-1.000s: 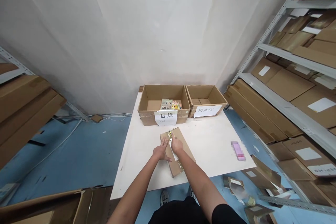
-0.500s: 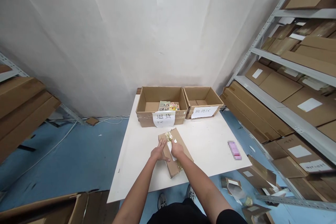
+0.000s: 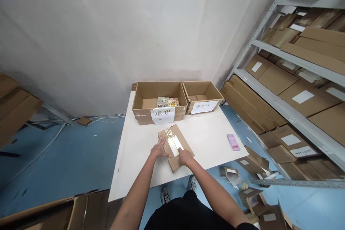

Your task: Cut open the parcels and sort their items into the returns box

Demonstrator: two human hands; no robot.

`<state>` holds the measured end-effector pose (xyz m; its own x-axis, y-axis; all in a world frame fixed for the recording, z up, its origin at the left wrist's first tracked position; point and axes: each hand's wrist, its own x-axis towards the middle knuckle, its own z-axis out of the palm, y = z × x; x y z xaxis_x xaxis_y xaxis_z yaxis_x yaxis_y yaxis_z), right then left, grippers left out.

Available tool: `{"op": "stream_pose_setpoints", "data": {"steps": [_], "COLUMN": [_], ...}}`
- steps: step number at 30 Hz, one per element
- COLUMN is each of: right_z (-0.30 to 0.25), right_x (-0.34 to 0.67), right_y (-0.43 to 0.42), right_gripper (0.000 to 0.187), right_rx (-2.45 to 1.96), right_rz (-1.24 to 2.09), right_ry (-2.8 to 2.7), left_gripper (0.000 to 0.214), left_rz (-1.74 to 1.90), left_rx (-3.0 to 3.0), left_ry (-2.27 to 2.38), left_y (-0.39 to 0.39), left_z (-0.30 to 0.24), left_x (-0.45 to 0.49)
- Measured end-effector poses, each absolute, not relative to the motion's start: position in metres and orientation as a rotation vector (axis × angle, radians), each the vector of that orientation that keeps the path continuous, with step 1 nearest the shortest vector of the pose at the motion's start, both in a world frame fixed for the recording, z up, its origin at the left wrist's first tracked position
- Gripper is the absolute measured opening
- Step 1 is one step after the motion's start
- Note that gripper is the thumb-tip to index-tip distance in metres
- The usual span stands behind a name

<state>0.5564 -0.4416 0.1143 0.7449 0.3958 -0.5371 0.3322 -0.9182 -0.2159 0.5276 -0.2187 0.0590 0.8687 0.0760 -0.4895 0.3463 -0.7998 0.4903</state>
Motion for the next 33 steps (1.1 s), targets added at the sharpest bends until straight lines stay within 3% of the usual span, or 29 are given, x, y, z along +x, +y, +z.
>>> {"op": "stream_pose_setpoints", "data": {"steps": [6,12,16,21,23,29,33], "right_z": [0.11,0.122,0.117,0.081,0.067,0.059,0.076], "right_x": [0.518,0.51,0.521,0.551,0.568,0.633,0.666], "right_y": [-0.495,-0.558,-0.563,-0.518,-0.504,-0.48,-0.454], "right_gripper": [0.064,0.042,0.059,0.093,0.097,0.105,0.103], "right_rx": [-2.854,-2.825,-2.751,-2.622,-2.577,-2.473,-2.582], "right_rz": [0.913,0.863,0.523,0.499,0.482,0.405,0.451], "right_ry": [-0.496,-0.295,-0.043,0.13,0.139,0.26,0.265], "left_gripper": [0.151,0.151,0.148,0.142,0.135,0.089,0.076], "left_rz": [-0.601,-0.589,-0.569,-0.602,-0.585,-0.579,-0.648], "left_rx": [2.457,2.463,2.488,2.515,2.522,2.527,2.611], "left_ry": [0.295,0.302,0.327,0.382,0.443,0.632,0.684], "left_y": [-0.216,-0.218,-0.223,-0.228,-0.229,-0.248,-0.274], "left_z": [0.052,0.054,0.059,0.066,0.068,0.071,0.075], "left_x": [0.529,0.531,0.53,0.523,0.517,0.485,0.461]}}
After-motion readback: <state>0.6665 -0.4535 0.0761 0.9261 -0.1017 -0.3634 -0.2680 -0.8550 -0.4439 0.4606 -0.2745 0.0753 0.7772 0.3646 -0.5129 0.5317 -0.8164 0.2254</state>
